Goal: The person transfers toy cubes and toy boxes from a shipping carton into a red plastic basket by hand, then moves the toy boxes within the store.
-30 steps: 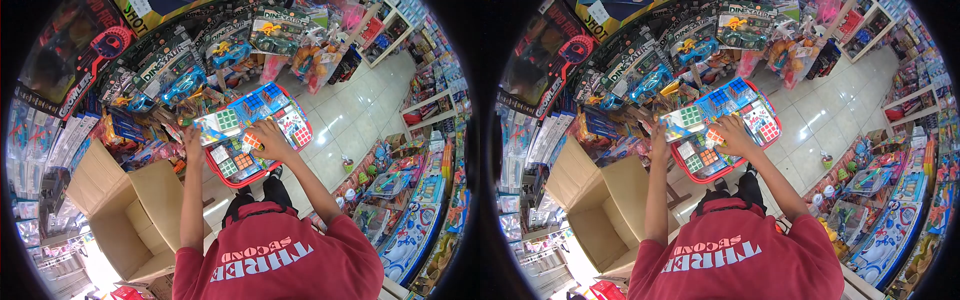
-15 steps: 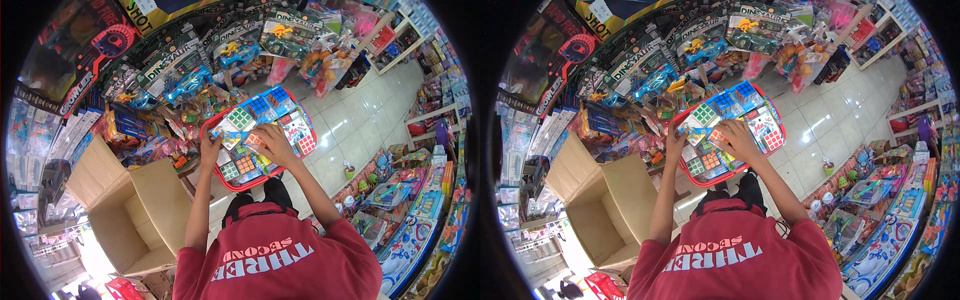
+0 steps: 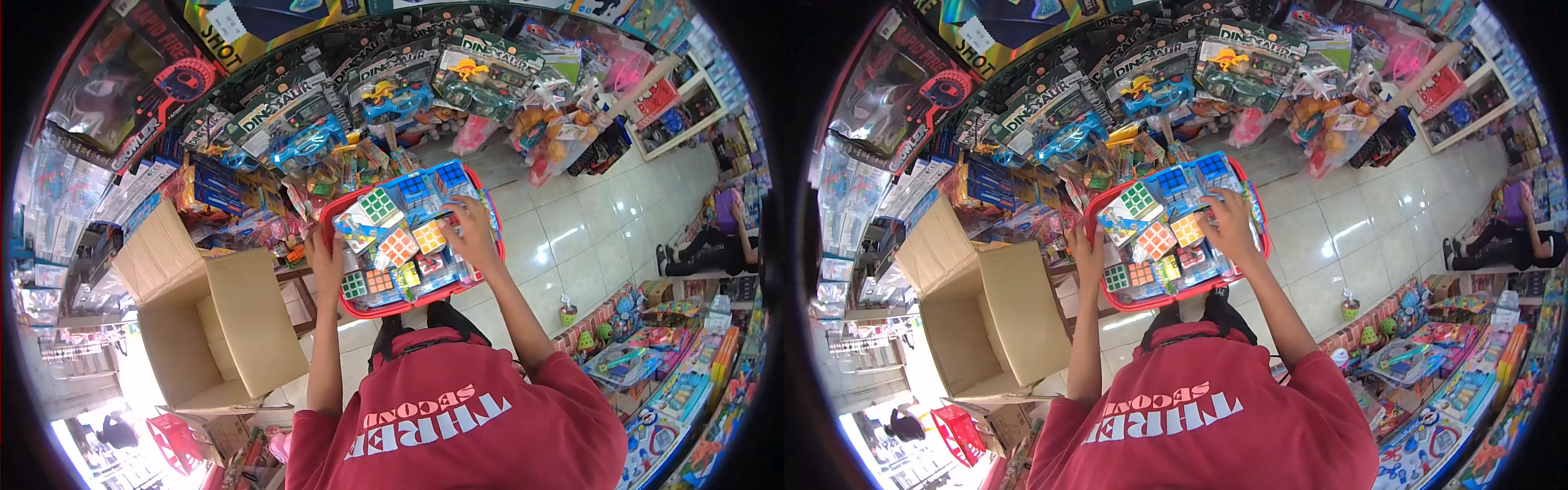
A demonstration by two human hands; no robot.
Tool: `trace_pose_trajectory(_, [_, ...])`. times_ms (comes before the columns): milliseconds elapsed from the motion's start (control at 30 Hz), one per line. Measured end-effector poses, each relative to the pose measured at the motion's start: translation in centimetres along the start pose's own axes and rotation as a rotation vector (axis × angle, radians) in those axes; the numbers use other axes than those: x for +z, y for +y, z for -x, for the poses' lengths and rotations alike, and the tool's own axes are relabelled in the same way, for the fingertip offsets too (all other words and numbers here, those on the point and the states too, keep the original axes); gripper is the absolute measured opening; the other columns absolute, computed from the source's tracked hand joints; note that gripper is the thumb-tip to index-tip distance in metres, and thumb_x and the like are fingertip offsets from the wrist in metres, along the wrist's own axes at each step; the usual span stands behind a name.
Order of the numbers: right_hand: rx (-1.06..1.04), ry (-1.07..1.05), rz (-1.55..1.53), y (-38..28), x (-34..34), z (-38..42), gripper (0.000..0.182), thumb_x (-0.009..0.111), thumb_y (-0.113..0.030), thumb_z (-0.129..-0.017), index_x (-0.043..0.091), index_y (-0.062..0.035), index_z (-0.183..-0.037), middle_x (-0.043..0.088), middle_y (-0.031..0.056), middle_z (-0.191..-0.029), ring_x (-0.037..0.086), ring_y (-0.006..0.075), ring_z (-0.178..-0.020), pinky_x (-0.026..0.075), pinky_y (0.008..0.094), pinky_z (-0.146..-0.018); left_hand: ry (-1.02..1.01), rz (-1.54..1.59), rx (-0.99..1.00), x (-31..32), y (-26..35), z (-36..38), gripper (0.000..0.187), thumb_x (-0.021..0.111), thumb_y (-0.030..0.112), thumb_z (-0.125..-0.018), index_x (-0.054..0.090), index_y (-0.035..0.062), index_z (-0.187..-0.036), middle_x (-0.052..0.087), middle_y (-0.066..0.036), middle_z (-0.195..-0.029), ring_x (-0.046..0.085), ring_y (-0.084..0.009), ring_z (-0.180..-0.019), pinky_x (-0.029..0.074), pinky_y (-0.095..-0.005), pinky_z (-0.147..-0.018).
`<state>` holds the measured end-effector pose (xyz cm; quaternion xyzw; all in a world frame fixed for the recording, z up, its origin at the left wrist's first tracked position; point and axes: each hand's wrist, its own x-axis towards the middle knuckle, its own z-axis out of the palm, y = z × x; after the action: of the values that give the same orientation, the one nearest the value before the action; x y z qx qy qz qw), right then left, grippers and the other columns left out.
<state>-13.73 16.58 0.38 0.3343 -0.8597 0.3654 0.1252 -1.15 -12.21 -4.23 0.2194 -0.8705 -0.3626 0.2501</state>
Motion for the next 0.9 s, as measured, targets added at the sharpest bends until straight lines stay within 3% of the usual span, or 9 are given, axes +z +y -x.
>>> trace_pose_trajectory(67, [0.088, 0.064, 0.032, 2.2, -1.5, 0.1, 0.039, 0.066, -0.024, -0.082, 0.055, -0.0064, -0.114, 0.053, 0.0134, -0.119, 0.049, 0.0338, -0.111, 0.035, 0.0477, -0.091, 0.022, 0.031, -0.117, -0.1, -1.0, 1.4, 0.052, 0.056, 0.035, -0.094, 0.046, -0.0008, -0.130, 0.051, -0.022, -0.124, 0.047, -0.0347, -0.117, 0.036, -0.0426, -0.100])
trace_pose_trajectory(133, [0.177, 0.077, 0.074, 4.6, -2.6, 0.4, 0.043, 0.062, -0.026, -0.086, 0.051, -0.0047, -0.122, 0.052, 0.0159, -0.119, 0.052, 0.0340, -0.106, 0.038, 0.0452, -0.090, 0.021, 0.319, -0.399, 1.0, -4.8, 2.8, 0.055, 0.053, 0.040, -0.095, 0.045, -0.0003, -0.132, 0.050, -0.021, -0.128, 0.049, -0.0305, -0.117, 0.038, -0.0395, -0.098])
trace_pose_trajectory(200, [0.357, 0.055, -0.212, 9.7, -0.9, 2.1, 0.044, 0.060, -0.029, -0.089, 0.050, -0.0027, -0.123, 0.053, 0.0179, -0.117, 0.055, 0.0325, -0.102, 0.041, 0.0416, -0.087, 0.007, 0.755, -0.721, 1.3, -5.2, 4.0, 0.059, 0.049, 0.046, -0.096, 0.045, -0.0002, -0.133, 0.050, -0.015, -0.132, 0.053, -0.0212, -0.113, 0.044, -0.0325, -0.094])
trace_pose_trajectory(300, [0.539, -0.042, -0.394, 11.8, -1.4, 2.8, 0.047, 0.053, -0.035, -0.095, 0.047, -0.0001, -0.126, 0.057, 0.0193, -0.110, 0.058, 0.0262, -0.094, 0.045, 0.0340, -0.081, -0.137, 1.057, -0.719, 1.4, -6.3, 5.1, 0.056, 0.047, 0.043, -0.097, 0.047, -0.0015, -0.132, 0.058, -0.010, -0.122, 0.056, -0.0161, -0.107, 0.045, -0.0294, -0.090])
trace_pose_trajectory(367, [0.594, -0.065, -0.392, 14.9, -0.2, 4.2, 0.046, 0.052, -0.037, -0.096, 0.049, -0.0016, -0.125, 0.060, 0.0148, -0.103, 0.058, 0.0194, -0.090, 0.046, 0.0311, -0.078, -0.046, 0.885, -0.718, 1.4, -6.2, 5.5, 0.057, 0.046, 0.044, -0.098, 0.048, -0.0027, -0.131, 0.059, -0.012, -0.122, 0.057, -0.0181, -0.107, 0.045, -0.0305, -0.090])
trace_pose_trajectory(467, [0.741, -0.291, -0.431, 13.6, -1.2, 4.6, 0.047, 0.049, -0.040, -0.096, 0.053, 0.0022, -0.118, 0.063, 0.0218, -0.101, 0.061, 0.0281, -0.095, 0.045, 0.0353, -0.084, 0.016, 0.529, -0.657, 1.7, -6.5, 5.7, 0.059, 0.043, 0.046, -0.098, 0.050, -0.0041, -0.129, 0.059, -0.015, -0.121, 0.057, -0.0225, -0.108, 0.044, -0.0329, -0.091])
trace_pose_trajectory(700, [0.764, -0.083, -0.535, 13.8, 1.2, 6.8, 0.049, 0.049, -0.043, -0.095, 0.060, 0.0031, -0.108, 0.066, 0.0203, -0.093, 0.063, 0.0281, -0.090, 0.045, 0.0351, -0.083, 0.032, 0.269, -0.572, 2.0, -5.8, 5.2, 0.060, 0.040, 0.048, -0.098, 0.055, -0.0053, -0.122, 0.062, -0.021, -0.115, 0.059, -0.0303, -0.106, 0.043, -0.0360, -0.091])
trace_pose_trajectory(833, [0.835, -0.061, -0.585, 12.3, -0.8, 7.7, 0.044, 0.049, -0.039, -0.097, 0.060, 0.0012, -0.112, 0.065, 0.0082, -0.096, 0.057, 0.0133, -0.089, 0.044, 0.0271, -0.081, 0.014, 0.262, -0.477, 2.1, -4.6, 5.2, 0.057, 0.040, 0.045, -0.099, 0.057, -0.0062, -0.116, 0.065, -0.018, -0.103, 0.060, -0.0231, -0.094, 0.044, -0.0343, -0.085])
trace_pose_trajectory(900, [0.883, 0.023, -0.636, 12.8, -1.1, 9.4, 0.043, 0.049, -0.037, -0.098, 0.059, 0.0015, -0.114, 0.065, 0.0076, -0.098, 0.057, 0.0123, -0.090, 0.044, 0.0263, -0.081, 0.012, 0.306, -0.433, 2.4, -3.5, 4.9, 0.054, 0.042, 0.044, -0.099, 0.058, -0.0067, -0.111, 0.064, -0.015, -0.094, 0.058, -0.0195, -0.085, 0.045, -0.0339, -0.078])
